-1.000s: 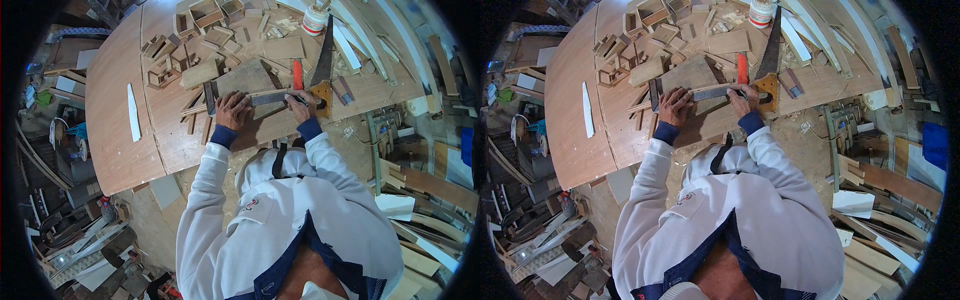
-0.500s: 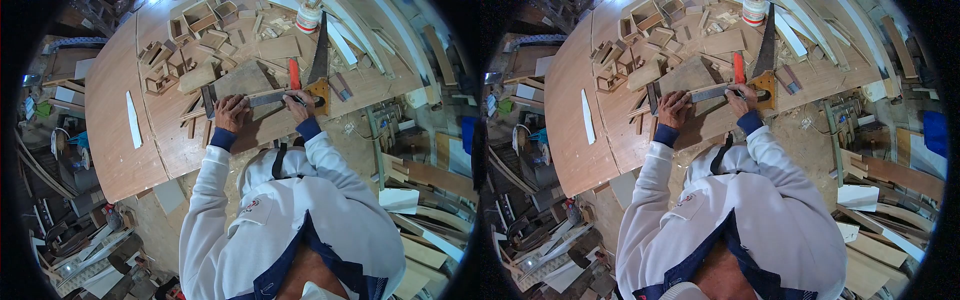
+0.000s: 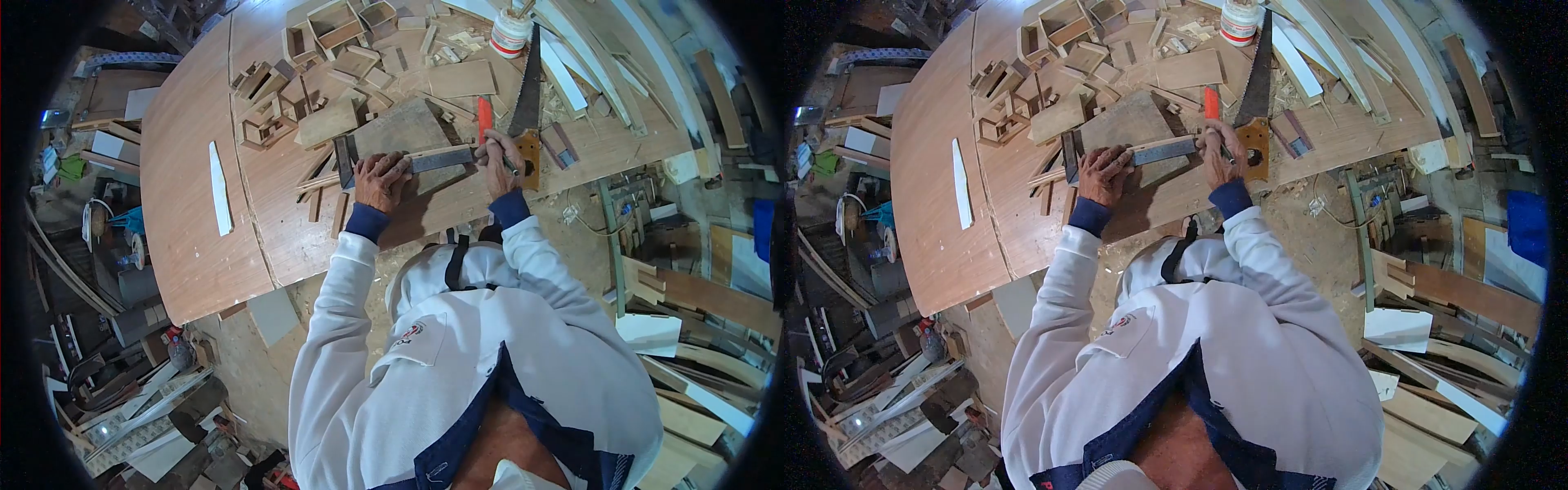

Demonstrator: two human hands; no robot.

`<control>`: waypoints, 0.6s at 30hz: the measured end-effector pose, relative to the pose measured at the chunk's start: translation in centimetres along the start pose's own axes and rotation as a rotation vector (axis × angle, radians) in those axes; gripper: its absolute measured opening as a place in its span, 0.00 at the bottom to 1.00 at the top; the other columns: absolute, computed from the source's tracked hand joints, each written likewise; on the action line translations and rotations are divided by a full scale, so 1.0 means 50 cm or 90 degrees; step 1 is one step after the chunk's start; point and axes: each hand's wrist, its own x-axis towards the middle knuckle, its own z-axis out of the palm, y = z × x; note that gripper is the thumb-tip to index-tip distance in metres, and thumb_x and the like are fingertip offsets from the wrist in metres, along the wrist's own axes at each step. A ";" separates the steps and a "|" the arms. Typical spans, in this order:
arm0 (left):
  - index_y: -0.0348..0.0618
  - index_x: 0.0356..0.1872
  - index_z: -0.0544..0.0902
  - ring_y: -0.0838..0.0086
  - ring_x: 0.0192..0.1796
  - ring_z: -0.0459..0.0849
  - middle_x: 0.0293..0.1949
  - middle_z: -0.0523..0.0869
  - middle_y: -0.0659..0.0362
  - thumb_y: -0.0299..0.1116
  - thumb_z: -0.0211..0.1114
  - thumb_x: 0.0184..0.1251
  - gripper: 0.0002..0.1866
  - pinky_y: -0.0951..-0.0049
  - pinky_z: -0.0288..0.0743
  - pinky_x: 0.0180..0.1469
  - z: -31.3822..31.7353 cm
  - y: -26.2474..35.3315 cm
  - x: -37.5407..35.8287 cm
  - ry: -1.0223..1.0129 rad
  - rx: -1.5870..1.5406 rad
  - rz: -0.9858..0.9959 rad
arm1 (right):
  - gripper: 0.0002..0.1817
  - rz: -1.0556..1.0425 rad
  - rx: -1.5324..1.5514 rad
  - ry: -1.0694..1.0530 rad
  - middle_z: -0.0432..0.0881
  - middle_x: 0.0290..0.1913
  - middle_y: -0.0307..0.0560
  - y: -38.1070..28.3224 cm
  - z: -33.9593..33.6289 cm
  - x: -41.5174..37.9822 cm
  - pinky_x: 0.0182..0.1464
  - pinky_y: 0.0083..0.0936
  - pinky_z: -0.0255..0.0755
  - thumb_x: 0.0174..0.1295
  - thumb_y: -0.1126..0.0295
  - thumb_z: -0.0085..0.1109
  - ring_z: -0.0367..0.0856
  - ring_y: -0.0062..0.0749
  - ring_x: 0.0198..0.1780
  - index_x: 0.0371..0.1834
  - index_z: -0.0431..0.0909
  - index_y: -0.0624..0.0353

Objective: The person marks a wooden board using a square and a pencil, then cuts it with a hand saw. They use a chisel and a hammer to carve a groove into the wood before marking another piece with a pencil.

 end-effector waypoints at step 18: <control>0.55 0.44 0.84 0.65 0.50 0.76 0.47 0.83 0.65 0.38 0.65 0.54 0.14 0.57 0.65 0.52 0.004 0.005 0.000 0.024 0.007 0.001 | 0.13 -0.042 -0.175 -0.303 0.82 0.22 0.43 -0.022 0.070 0.046 0.35 0.26 0.74 0.61 0.61 0.53 0.80 0.30 0.27 0.35 0.78 0.61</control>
